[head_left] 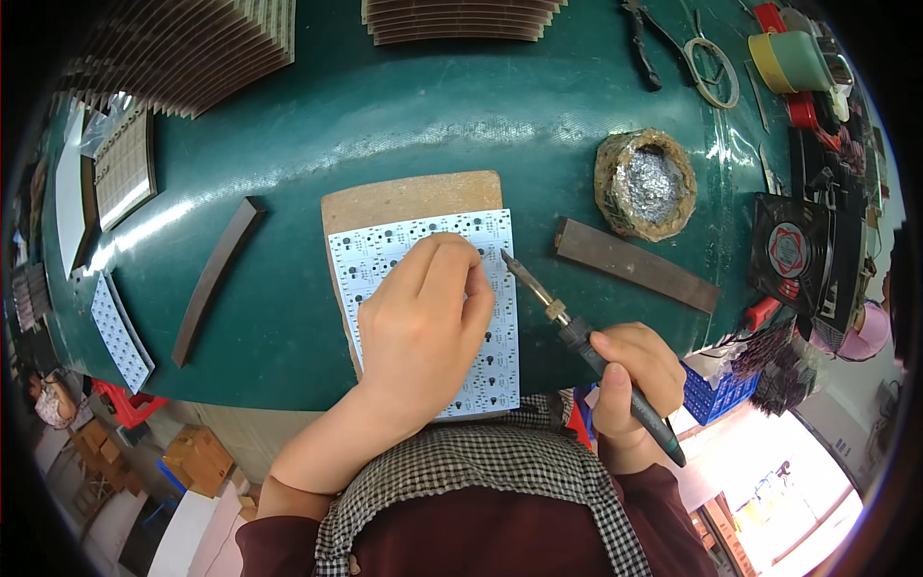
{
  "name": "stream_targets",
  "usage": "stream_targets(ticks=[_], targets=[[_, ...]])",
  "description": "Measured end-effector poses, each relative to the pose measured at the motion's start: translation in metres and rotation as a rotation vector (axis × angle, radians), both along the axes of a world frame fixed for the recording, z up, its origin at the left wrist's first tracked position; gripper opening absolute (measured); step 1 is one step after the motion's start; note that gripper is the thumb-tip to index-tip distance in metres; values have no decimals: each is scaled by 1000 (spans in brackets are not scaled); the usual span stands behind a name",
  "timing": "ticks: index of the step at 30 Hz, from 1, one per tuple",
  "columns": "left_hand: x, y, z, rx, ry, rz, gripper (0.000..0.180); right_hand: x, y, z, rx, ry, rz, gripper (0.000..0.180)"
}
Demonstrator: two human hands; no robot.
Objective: The person assembles or repairs a large LED PCB panel using a soldering iron and solder wire.
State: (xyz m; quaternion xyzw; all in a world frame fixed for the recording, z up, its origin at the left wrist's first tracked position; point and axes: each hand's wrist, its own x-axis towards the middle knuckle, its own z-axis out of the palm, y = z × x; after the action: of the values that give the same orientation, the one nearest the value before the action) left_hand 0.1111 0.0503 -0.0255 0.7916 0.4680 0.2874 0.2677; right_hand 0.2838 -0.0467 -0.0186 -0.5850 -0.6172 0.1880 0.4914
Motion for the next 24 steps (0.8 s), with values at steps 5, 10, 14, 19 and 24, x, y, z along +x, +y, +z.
stream_targets(ticks=[5, 10, 14, 19, 24], targets=[[2, 0, -2, 26, 24, 12, 16, -2, 4, -2, -2, 4, -7, 15], [3, -1, 1, -15, 27, 11, 15, -3, 4, 0, -34, 6, -3, 16], [4, -1, 3, -44, 40, 24, 13, -3, 5, 3, -44, -11, 12, 17], [2, -2, 0, -31, 48, -7, 12, -5, -1, 2, -31, -44, 23, 18], [-2, 0, 0, -36, 10, -34, 12, -4, -6, 0, -4, -57, 24, 18]])
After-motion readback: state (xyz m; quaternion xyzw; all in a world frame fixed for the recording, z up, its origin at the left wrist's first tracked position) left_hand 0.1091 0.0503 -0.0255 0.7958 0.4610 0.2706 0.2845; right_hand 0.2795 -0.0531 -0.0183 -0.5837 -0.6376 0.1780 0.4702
